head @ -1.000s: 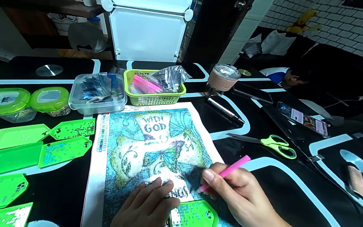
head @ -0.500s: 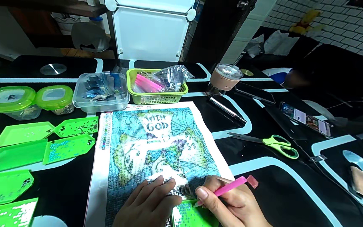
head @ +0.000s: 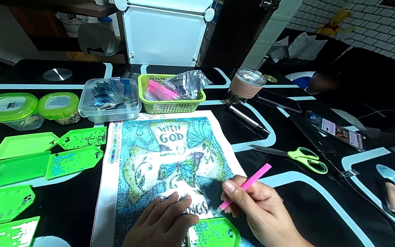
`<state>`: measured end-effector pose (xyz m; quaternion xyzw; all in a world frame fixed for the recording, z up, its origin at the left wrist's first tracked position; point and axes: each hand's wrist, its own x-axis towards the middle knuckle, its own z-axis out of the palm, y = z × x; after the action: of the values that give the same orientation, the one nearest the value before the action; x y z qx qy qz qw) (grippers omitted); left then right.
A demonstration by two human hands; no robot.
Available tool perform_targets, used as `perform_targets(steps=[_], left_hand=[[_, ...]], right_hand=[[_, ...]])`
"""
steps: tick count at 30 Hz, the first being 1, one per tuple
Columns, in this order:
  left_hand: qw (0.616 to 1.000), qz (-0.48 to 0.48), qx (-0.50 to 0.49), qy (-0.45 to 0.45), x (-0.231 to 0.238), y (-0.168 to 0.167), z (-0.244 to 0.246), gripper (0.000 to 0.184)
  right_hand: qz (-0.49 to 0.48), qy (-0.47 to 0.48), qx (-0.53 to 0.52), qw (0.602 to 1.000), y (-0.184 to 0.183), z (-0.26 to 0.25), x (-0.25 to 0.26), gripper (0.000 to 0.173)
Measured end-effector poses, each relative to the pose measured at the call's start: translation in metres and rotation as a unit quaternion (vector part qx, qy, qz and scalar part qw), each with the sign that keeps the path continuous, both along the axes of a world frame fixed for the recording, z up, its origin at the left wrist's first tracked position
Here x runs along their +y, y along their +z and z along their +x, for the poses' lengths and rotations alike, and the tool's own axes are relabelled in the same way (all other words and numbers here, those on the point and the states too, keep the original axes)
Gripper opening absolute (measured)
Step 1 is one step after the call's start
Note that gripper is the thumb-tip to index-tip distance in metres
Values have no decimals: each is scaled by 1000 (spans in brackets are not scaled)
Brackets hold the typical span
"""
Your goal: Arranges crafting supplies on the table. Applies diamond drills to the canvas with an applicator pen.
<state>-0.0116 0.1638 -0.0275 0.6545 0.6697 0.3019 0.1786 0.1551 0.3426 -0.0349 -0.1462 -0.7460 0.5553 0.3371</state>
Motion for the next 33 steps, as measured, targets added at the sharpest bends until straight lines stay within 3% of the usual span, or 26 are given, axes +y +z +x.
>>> perform_targets(steps=[33], left_hand=[[1000, -22, 7, -7, 0, 4, -1, 41]], right_hand=[[122, -31, -12, 992, -15, -2, 10, 29]])
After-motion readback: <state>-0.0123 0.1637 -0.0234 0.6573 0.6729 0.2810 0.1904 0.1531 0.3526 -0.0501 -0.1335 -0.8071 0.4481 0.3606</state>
